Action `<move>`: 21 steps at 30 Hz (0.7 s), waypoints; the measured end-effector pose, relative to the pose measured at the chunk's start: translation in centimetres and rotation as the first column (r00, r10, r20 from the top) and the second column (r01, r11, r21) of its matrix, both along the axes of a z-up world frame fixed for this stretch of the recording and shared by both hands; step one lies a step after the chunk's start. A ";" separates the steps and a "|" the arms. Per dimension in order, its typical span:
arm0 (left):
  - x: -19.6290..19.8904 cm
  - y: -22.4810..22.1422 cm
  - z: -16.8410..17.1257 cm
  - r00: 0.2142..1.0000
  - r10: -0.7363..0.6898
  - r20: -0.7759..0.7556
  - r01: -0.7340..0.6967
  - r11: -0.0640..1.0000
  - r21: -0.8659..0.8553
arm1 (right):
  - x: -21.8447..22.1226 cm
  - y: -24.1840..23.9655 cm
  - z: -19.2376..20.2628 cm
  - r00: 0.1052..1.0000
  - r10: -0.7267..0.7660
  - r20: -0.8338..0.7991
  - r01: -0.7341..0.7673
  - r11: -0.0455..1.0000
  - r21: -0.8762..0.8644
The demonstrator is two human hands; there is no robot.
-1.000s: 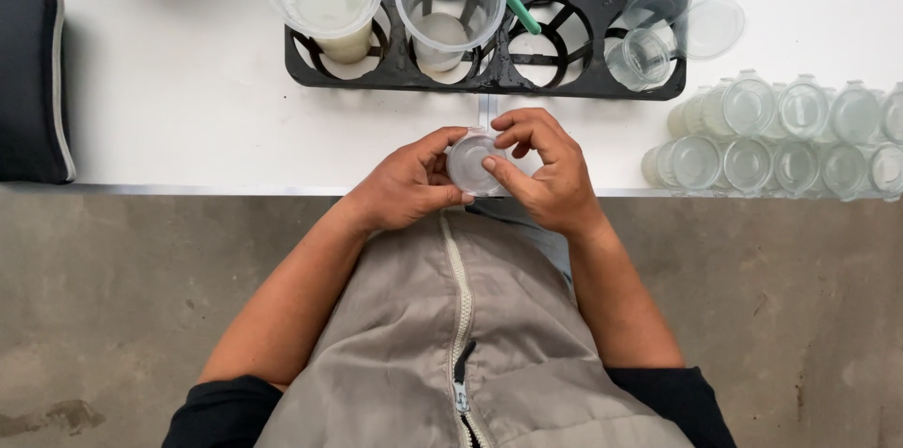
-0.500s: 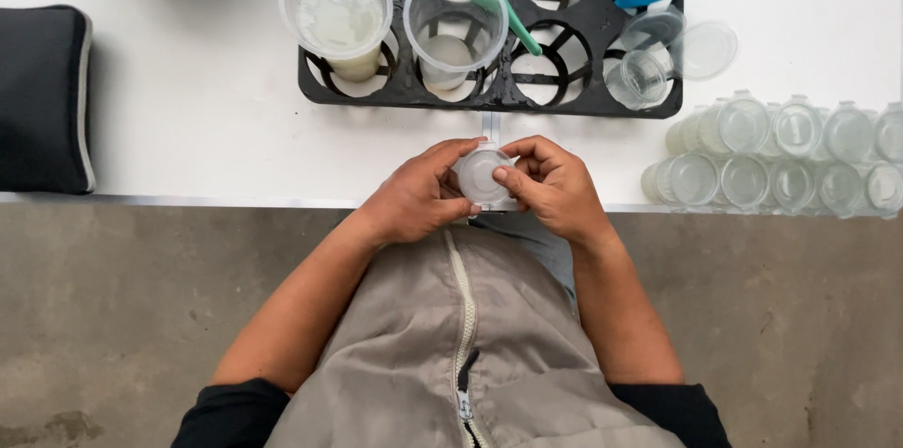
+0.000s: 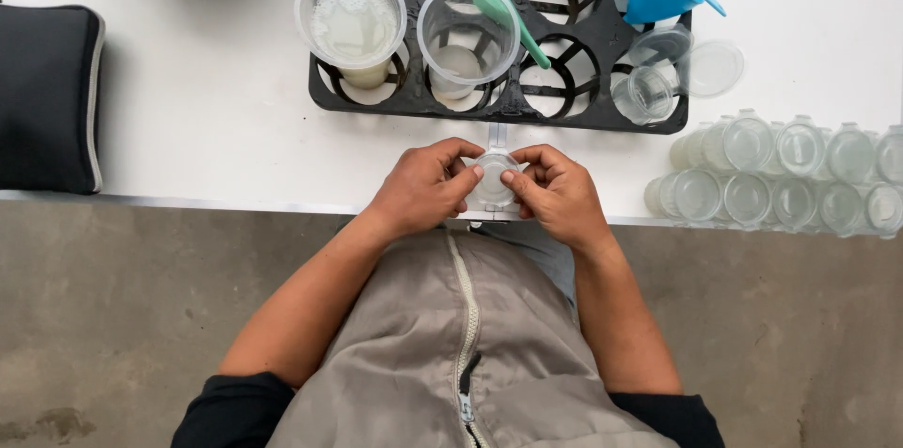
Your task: Filling small plastic containers with growth medium using a spoon and sealing them with lids.
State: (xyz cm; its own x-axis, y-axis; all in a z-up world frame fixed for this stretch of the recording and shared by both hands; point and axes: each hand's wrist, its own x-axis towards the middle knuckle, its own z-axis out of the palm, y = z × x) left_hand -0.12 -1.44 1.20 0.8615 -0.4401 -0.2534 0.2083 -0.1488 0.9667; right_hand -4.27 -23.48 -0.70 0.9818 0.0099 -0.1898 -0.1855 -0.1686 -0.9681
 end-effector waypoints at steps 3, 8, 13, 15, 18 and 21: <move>0.3 -0.3 -0.2 0.999 0.026 -0.033 -0.027 0.999 -0.028 | 0.1 -0.2 -0.2 1.000 -0.005 -0.015 0.005 1.000 -0.009; 0.5 -0.6 0.0 0.997 0.041 -0.069 -0.043 0.999 -0.023 | 0.3 -0.1 0.3 0.999 -0.026 -0.046 0.026 0.999 -0.019; 0.9 -1.0 0.0 0.994 0.043 -0.099 -0.044 0.999 -0.005 | 0.6 -0.1 0.4 0.997 -0.036 -0.073 0.035 0.999 -0.015; 1.1 -1.3 -0.3 0.996 0.044 -0.081 -0.042 0.999 0.029 | 0.7 -0.2 0.1 0.995 -0.038 -0.093 0.036 0.999 -0.023; 1.4 -1.5 -0.5 0.995 0.044 -0.094 -0.040 0.998 0.044 | 1.0 -0.5 -0.5 0.994 -0.019 -0.107 0.016 1.000 -0.021; 1.6 -1.6 0.0 0.995 0.059 -0.083 -0.055 0.997 0.054 | 1.4 -0.7 -0.1 0.990 0.012 -0.144 -0.013 1.000 -0.005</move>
